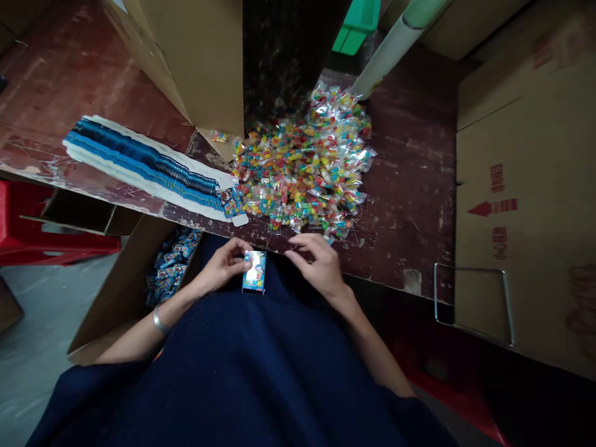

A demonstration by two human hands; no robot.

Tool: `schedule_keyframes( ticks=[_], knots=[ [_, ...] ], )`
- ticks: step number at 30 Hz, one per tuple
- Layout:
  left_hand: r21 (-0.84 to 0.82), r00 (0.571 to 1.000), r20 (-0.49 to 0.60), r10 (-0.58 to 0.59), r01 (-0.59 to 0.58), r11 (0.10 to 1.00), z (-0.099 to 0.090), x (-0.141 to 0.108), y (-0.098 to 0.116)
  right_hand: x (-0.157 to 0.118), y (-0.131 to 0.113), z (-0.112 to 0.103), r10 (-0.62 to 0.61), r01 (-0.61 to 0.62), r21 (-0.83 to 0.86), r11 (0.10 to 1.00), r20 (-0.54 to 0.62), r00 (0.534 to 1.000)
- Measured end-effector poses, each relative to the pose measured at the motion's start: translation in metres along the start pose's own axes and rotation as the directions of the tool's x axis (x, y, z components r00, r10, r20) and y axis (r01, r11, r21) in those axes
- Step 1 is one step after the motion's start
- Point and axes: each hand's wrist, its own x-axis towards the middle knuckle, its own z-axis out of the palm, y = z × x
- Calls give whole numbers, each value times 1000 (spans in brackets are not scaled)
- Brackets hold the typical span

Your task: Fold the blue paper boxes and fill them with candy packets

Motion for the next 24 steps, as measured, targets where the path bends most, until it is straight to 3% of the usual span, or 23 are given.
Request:
schedule_keyframes(
  ticks=[2,4,8,11,14,16,18,24],
  knots=[
    [84,999,-18,-36,37,996,-16,-3,13,-10,19,-18,39,-68,-294,953,-102,994],
    [172,999,-14,-47,49,984,-31,-3,30,-19,39,-30,50,-85,-449,890,-90,995],
    [331,999,40,6,-19,944,-46,1,59,-23,55,-36,-39,-2,-433,901,-85,996],
    [308,999,31,4,-14,951,-35,8,60,-12,34,-34,-45,-29,-263,964,-271,961],
    [130,1000,8,-4,3,991,-14,17,45,4,-7,-28,81,-91,-7,996,-398,914],
    [68,1000,25,10,-12,998,3,21,35,14,-33,-22,162,-103,171,980,-380,911],
    [81,998,52,45,-49,996,17,21,30,23,-50,-18,151,-86,198,976,-341,928],
    [221,982,107,156,-177,959,33,16,33,45,-61,-14,-16,11,-31,999,-167,986]
  ],
)
